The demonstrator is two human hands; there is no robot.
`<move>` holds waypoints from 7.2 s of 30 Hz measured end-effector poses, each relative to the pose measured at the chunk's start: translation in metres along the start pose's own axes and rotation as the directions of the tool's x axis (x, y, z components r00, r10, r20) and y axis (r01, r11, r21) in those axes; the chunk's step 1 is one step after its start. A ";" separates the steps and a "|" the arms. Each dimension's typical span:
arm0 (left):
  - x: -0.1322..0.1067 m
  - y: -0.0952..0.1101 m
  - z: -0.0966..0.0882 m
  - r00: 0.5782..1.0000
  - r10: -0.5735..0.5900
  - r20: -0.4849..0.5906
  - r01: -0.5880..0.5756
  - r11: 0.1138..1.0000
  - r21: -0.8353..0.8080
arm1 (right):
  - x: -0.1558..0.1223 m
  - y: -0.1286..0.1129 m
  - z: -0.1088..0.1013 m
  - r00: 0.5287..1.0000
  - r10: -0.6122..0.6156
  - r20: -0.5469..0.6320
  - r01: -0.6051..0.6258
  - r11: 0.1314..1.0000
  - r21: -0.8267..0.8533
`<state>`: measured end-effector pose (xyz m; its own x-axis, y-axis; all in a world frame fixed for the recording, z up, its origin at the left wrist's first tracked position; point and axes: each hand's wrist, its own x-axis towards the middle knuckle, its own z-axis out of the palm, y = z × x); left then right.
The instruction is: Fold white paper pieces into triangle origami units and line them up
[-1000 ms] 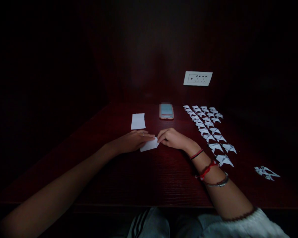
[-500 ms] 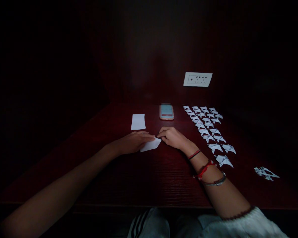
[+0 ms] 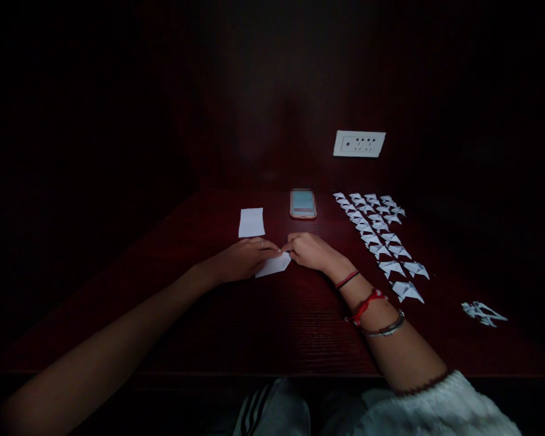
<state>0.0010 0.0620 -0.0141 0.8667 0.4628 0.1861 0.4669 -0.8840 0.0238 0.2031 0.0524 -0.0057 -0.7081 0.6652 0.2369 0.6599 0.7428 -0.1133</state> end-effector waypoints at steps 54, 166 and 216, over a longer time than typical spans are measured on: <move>-0.004 0.001 -0.002 0.998 0.041 -0.039 -0.041 0.999 -0.011 | -0.018 0.004 0.002 0.868 0.492 -0.070 -0.496 0.867 -0.049; -0.014 0.013 -0.011 0.990 0.006 0.140 0.005 0.997 -0.078 | -0.011 -0.005 0.012 0.983 0.034 -0.181 -0.011 0.991 0.130; -0.010 0.010 -0.007 0.990 0.026 0.135 -0.018 0.998 -0.060 | -0.007 -0.003 0.019 0.977 0.115 -0.180 -0.117 0.993 -0.001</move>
<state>-0.0042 0.0478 -0.0086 0.8942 0.4447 0.0522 0.4401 -0.8944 0.0799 0.2015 0.0472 -0.0250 -0.5708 0.7213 0.3924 0.7382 0.6600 -0.1393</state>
